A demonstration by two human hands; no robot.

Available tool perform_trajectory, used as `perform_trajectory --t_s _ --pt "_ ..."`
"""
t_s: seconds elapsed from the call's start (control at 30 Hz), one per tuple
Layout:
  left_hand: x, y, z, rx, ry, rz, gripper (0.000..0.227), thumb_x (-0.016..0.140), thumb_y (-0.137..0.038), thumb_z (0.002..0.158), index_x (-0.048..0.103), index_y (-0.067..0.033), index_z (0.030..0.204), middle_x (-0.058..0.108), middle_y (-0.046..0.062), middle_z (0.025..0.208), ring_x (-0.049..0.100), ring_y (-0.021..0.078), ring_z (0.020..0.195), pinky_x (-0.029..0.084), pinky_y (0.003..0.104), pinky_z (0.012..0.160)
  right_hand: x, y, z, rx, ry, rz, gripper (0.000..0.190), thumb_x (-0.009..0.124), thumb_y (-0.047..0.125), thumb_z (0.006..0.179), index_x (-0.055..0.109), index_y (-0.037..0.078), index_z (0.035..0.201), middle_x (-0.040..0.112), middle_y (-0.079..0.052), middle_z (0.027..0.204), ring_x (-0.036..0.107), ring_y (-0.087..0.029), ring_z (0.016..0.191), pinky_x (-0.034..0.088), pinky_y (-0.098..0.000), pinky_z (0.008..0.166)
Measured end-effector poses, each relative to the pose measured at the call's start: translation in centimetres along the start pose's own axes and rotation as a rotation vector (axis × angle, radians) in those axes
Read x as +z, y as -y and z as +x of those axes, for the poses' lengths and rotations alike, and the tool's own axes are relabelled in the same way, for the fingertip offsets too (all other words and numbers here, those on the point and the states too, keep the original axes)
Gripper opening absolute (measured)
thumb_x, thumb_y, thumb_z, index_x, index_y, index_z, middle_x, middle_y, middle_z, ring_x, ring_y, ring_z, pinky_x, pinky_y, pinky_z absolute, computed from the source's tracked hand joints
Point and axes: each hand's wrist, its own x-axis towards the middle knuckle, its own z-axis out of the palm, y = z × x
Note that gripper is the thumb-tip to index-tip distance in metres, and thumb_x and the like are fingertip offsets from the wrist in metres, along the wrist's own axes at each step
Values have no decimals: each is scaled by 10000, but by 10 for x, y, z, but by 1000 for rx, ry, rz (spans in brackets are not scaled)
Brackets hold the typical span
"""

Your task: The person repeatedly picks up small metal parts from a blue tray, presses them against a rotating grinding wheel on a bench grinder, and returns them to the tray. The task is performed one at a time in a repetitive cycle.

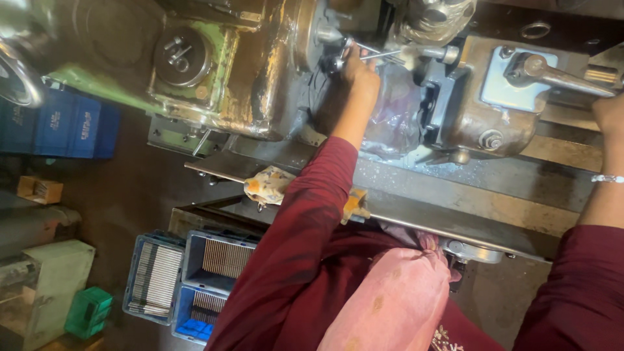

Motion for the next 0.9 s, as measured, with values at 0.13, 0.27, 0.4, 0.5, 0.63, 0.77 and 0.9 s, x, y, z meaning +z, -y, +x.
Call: perform_trajectory --t_s 0.13,0.27,0.4,0.5,0.63,0.77,0.9 --pt "-2 -8 -8 26 31 68 192 683 -221 981 643 -136 1148 628 -3 1136 575 158 1041 484 416 900 4 -9 0 5 -6 3 244 724 -3 917 714 -135 1122 731 -304 1026 732 -372 881 585 -420 746" --pt "3 -16 -16 -1 -6 62 225 687 -187 955 666 -112 1165 634 17 1150 594 193 1077 524 469 956 -7 -3 -5 60 28 5 290 784 53 908 707 -146 1105 727 -307 1010 731 -376 844 580 -434 721" --pt "1 -16 -21 -7 18 43 234 690 -168 954 656 -114 1179 639 32 1197 597 222 1126 517 475 975 -14 4 -8 63 26 10 333 826 65 863 698 -154 1079 721 -311 979 728 -375 812 576 -440 691" --pt "1 -15 -19 12 3 94 246 700 -185 969 657 -92 1193 630 64 1201 594 236 1139 510 470 968 -10 1 -5 53 27 9 340 847 89 854 703 -155 1041 721 -308 958 724 -377 810 575 -446 680" --pt "-3 -10 -11 32 67 88 274 680 -216 966 672 -89 1208 642 37 1203 590 223 1148 529 455 965 -1 -12 -4 10 9 -6 246 775 31 900 712 -161 1041 728 -313 947 733 -366 848 587 -426 706" --pt "-5 -4 0 -101 96 -57 278 679 -245 987 648 -125 1236 613 16 1189 578 221 1142 531 439 965 -3 -5 4 76 83 -9 237 755 54 942 718 -162 1032 728 -315 936 732 -368 819 586 -443 676" --pt "-12 0 11 -200 194 -218 262 661 -223 995 653 -93 1223 614 53 1160 591 226 1084 569 426 942 -4 -4 -5 21 -1 -46 277 789 57 867 713 -148 1036 724 -310 944 728 -364 793 576 -444 636"
